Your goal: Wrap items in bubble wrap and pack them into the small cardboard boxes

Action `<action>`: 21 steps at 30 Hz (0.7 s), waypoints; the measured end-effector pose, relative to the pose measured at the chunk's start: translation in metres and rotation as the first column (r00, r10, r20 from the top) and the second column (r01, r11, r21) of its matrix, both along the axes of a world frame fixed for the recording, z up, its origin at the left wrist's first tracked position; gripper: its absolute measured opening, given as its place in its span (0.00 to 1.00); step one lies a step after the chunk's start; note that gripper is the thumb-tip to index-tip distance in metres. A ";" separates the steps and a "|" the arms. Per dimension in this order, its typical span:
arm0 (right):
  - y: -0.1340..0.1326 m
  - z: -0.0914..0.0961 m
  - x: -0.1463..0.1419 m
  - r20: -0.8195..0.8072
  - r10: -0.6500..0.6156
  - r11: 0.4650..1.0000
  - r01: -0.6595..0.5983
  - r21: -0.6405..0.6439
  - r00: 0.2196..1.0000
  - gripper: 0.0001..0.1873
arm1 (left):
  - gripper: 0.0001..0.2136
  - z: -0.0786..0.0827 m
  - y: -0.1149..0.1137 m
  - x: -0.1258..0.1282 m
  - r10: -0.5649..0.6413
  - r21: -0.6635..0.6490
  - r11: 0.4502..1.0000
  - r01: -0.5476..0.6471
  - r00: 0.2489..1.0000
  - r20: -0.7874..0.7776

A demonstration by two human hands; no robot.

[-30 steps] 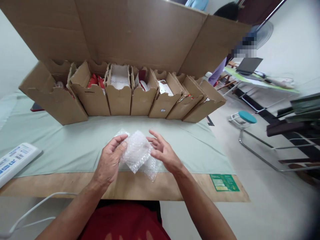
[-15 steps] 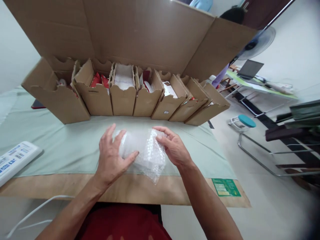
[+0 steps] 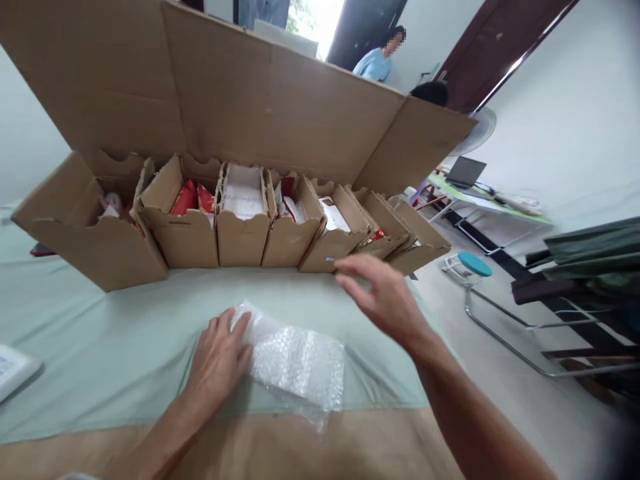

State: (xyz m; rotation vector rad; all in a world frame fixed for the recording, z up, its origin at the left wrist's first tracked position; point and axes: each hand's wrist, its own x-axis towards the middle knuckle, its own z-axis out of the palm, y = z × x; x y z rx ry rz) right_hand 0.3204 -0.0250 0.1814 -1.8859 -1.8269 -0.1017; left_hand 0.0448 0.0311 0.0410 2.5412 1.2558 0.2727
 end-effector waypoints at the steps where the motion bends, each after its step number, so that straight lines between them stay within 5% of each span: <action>1: 0.030 0.019 0.001 0.087 0.005 1.000 -0.006 0.005 0.996 0.12 | 0.23 0.002 -0.004 0.001 -0.003 0.003 1.000 0.003 1.000 -0.023; 5: 0.159 0.056 0.004 0.479 -0.032 0.975 0.133 -0.179 0.877 0.17 | 0.24 -0.001 -0.020 -0.002 -0.014 -0.019 1.000 0.013 0.997 -0.082; 10: 0.264 0.040 0.015 0.593 0.092 0.868 0.228 -0.442 0.800 0.17 | 0.24 -0.014 -0.026 -0.016 -0.006 0.021 1.000 0.007 0.999 -0.048; 17: 0.289 0.022 0.019 0.555 0.061 0.846 0.252 -0.470 0.830 0.16 | 0.23 -0.025 -0.028 -0.014 0.007 0.139 0.990 -0.014 0.999 0.049; 21: 0.272 0.040 0.018 0.531 -0.057 0.882 0.292 -0.370 0.845 0.14 | 0.23 -0.031 -0.023 -0.019 0.013 0.170 0.985 -0.029 0.995 0.094</action>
